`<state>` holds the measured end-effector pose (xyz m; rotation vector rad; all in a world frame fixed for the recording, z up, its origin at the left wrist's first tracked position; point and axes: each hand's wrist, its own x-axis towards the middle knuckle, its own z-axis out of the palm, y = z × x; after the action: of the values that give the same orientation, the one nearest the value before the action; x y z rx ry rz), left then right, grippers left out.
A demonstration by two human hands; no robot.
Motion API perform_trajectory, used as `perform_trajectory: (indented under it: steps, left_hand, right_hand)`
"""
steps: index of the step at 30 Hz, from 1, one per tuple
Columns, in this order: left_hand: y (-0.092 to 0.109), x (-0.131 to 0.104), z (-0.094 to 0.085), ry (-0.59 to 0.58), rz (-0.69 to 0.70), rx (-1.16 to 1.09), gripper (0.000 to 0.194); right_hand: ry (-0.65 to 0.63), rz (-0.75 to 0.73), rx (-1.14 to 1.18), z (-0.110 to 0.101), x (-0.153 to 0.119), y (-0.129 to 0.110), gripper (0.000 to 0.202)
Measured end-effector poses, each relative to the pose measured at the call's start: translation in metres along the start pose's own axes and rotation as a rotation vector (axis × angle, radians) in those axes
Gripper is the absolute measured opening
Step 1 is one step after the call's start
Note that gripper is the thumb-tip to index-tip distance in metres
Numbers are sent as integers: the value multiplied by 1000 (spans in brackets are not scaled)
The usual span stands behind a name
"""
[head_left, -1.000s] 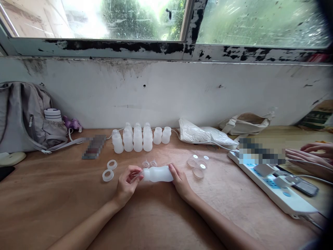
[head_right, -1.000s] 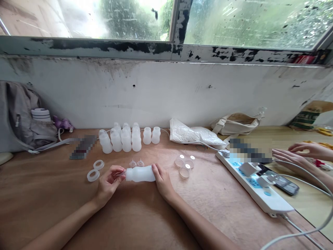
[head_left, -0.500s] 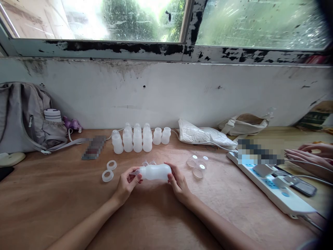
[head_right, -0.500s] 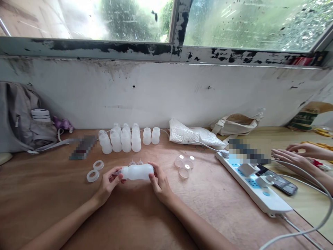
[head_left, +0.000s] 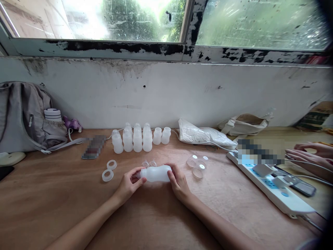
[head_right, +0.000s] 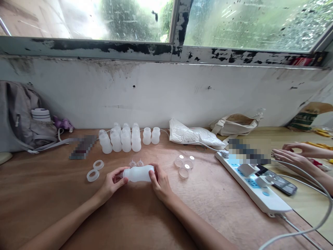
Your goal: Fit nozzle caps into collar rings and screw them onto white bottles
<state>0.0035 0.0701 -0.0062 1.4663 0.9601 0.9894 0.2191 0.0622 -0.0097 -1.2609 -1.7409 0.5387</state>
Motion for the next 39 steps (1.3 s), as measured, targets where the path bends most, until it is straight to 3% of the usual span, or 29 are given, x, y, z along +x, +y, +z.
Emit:
perform_trajectory:
  steps: [3,6,12,14,16,18,20,22,25,30,33,39]
  left_hand:
    - [0,-1,0,-17,37,42,39]
    - [0,-5,1,-28,159,204,36]
    - [-9,-13,4,27,747,682,41]
    - [-10,-15,5,14,850,744,43]
    - [-6,-16,7,9,791,735,42]
    - [0,-16,8,8,592,681,46]
    - [8,-14,9,-27,374,650,50]
    - [14,-12,9,-91,252,676,48]
    - [23,-12,10,-191,236,802,39]
    - [37,-22,16,-302,135,1061,24]
    - [39,-26,19,-260,69,1186,19]
    - [33,-20,17,-64,118,1381,15]
  right_hand:
    - [-37,-73,-33,0,-1,0,31]
    - [-73,-40,-36,0,-1,0,27]
    - [-104,225,143,1,6,1,39]
    - [-122,305,213,1,7,0,40]
    - [-115,345,226,0,5,-3,42]
    - [-53,302,142,-1,2,-5,42]
    - [-10,160,12,-4,-2,-5,39]
    - [-34,-57,-87,-7,-6,-2,37]
    - [-86,-356,-163,-12,-9,3,44]
    - [-98,-564,-227,-13,-14,1,49]
    - [-95,-483,-198,-9,-15,-8,42]
    - [-64,-41,-164,7,-11,-29,27]
